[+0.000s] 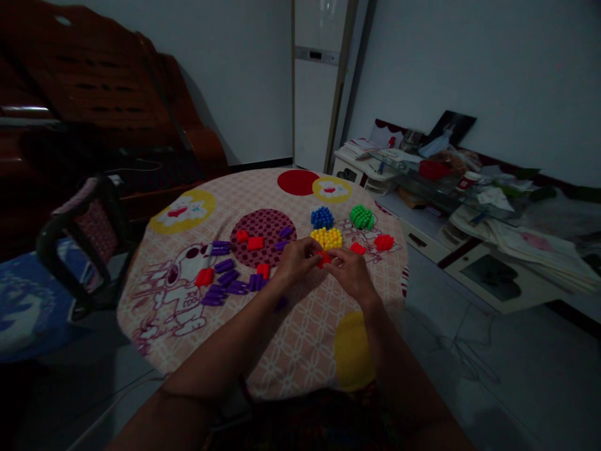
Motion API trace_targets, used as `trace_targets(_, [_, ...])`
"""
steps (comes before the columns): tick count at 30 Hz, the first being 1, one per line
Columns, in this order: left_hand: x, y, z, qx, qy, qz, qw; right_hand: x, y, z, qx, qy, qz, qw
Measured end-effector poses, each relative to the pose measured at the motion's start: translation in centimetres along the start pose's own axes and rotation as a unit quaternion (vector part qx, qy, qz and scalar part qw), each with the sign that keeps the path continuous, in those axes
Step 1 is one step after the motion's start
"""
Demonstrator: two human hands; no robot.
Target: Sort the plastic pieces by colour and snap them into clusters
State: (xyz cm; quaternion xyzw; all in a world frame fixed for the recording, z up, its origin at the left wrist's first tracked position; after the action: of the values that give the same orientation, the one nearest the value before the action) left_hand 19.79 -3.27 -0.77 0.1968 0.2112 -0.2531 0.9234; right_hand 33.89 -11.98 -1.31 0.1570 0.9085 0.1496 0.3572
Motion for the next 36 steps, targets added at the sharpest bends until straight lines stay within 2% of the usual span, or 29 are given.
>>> trace_targets(3, [0.1,0.0,-0.1,-0.026,-0.007,0.025,0.999,0.7,-0.6,-1.0,-0.019,-0.143,-0.016,0.989])
trace_targets(5, [0.3,0.1,-0.5,-0.040,-0.014,0.036,0.998,1.3,-1.0,-1.5,-0.017,-0.202,-0.013,0.979])
trace_targets(9, [1.0,0.1,-1.2,-0.053,-0.044,0.046,0.997,2.4,-1.5,-2.1,-0.025,-0.254,0.004,0.967])
trace_targets(12, [1.4,-0.1,-1.2,-0.051,-0.087,0.030,0.994,2.5,-1.7,-1.7,-0.037,-0.259,0.020,0.965])
trace_targets(15, [1.5,-0.2,-1.0,-0.050,-0.128,0.009,0.990,1.2,-1.6,0.3,-0.013,-0.225,0.068,0.972])
trace_targets(17, [1.3,-0.2,-0.9,-0.051,-0.138,0.005,0.989,-0.8,-1.5,2.6,0.034,-0.189,0.132,0.972])
trace_targets(20, [0.9,-0.1,-1.0,-0.064,-0.146,0.003,0.987,-4.4,-1.4,6.8,0.128,-0.120,0.235,0.956])
trace_targets(22, [0.8,0.0,-1.0,-0.074,-0.154,0.001,0.985,-6.5,-1.3,9.4,0.156,-0.088,0.286,0.941])
trace_targets(24, [0.8,0.0,-1.1,-0.079,-0.157,0.000,0.984,-8.0,-1.2,11.4,0.167,-0.077,0.311,0.932])
trace_targets(29, [1.0,0.1,-1.3,-0.081,-0.157,-0.008,0.984,-8.9,-0.8,13.8,0.202,-0.109,0.318,0.920])
trace_targets(36, [0.8,0.0,-1.5,-0.077,-0.152,-0.008,0.985,-8.8,-0.4,14.0,0.217,-0.145,0.330,0.907])
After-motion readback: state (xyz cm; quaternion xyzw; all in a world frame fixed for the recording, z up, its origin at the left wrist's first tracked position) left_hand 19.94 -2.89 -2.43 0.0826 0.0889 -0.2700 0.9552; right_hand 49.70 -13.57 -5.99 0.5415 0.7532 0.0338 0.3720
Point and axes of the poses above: each hand's wrist, its own y-axis towards the middle knuckle, its own x-axis out of the palm, z = x × y, the point moved 2 cm from there along y, towards the middle knuckle, and after that the axes turned 1 degree about y, right-handed, at the moved point
